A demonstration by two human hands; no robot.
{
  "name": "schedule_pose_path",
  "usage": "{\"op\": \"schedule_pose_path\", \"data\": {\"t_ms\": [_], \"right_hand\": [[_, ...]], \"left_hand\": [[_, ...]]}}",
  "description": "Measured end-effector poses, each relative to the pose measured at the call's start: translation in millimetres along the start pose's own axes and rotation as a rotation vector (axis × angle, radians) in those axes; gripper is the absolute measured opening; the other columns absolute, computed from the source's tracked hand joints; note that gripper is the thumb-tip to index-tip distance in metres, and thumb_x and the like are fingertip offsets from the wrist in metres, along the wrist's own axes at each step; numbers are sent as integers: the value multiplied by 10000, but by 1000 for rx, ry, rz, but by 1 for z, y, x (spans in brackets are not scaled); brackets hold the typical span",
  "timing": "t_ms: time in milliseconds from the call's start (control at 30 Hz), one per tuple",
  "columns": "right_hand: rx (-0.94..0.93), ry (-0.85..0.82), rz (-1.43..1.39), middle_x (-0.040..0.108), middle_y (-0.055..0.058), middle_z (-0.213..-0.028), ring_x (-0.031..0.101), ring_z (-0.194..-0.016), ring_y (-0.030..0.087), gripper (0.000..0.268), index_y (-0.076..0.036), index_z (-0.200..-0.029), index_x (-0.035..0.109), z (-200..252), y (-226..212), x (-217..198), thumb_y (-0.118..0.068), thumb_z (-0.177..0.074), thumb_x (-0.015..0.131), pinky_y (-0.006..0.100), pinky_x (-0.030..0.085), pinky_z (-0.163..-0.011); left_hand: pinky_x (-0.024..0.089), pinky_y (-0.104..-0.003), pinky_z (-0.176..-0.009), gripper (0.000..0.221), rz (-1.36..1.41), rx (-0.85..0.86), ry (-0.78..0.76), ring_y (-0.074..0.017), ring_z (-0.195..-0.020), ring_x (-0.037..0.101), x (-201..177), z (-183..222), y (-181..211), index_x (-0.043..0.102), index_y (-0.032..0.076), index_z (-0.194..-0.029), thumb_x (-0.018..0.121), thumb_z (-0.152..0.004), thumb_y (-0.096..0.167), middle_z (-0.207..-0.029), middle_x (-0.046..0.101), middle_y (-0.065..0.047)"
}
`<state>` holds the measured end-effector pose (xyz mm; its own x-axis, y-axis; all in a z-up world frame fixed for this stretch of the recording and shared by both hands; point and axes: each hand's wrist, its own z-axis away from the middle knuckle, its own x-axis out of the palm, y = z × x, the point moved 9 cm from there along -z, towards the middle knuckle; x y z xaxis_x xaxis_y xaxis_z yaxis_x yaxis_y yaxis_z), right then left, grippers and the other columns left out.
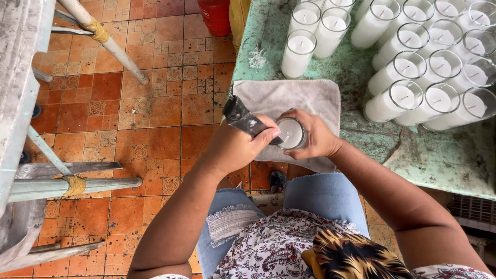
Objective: Scraping excess wax from the rims of glass candle jars and wiping them clean with a cloth.
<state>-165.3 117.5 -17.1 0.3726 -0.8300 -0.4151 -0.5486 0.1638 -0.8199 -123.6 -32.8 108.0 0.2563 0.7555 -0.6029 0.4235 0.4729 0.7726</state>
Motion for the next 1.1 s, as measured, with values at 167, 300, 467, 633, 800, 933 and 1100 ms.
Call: {"op": "schedule_pose_path", "data": {"t_ms": [167,300,467,633,800,933,1100], "right_hand": [[19,3,26,722,139,-1010,723,-933,348,826,-74,-1205,636,-1,-8,0,-415,-517,940,492,573,-856],[62,15,71,724,127,-1011,727,-933,351,830,-92,-1214,631,-2,-8,0,-437,-523,935,490,576,-842],[87,3,129,722,155,-1015,722,-927,395,856,-93,-1228,618,-4,-13,2,-449,-514,928,533,576,-841],[131,41,106,728,171,-1010,724,-929,405,821,-84,-1210,636,-8,-12,-2,-409,-518,935,529,568,-862],[265,141,-246,711,103,-1046,663,-1009,245,668,-78,-1215,672,-23,28,5,-319,-636,902,416,507,-969],[791,384,-1035,703,127,-876,701,-744,289,467,-31,-999,675,-68,13,34,-386,-715,776,486,604,-699],[916,569,-1721,699,307,-862,733,-813,464,467,40,-876,669,-130,113,67,-383,-718,791,528,647,-790]], "left_hand": [[502,-322,-518,101,-21,-14,38,-278,-583,673,7,-1,-7,730,121,-932,666,-970,189,-660,681,-107],[509,-298,-527,113,-77,-51,63,-248,-593,681,-5,-3,-8,750,163,-916,660,-974,199,-660,689,-74],[542,-322,-536,101,-85,-45,80,-278,-612,700,-12,-2,4,743,140,-919,662,-969,177,-685,707,-112],[579,-303,-616,90,-41,74,153,-255,-631,695,-24,1,4,738,120,-947,663,-977,159,-742,722,-123],[643,-319,-746,153,286,84,642,-233,-825,760,-66,51,-41,705,62,-1096,613,-1047,173,-948,756,-131],[677,-359,-717,208,477,-62,870,-314,-839,773,-73,92,-75,710,5,-1076,604,-1037,180,-933,741,-226],[677,-360,-681,238,587,-149,1040,-337,-811,767,-76,135,-104,688,-55,-1057,601,-1032,165,-908,727,-255]]}}
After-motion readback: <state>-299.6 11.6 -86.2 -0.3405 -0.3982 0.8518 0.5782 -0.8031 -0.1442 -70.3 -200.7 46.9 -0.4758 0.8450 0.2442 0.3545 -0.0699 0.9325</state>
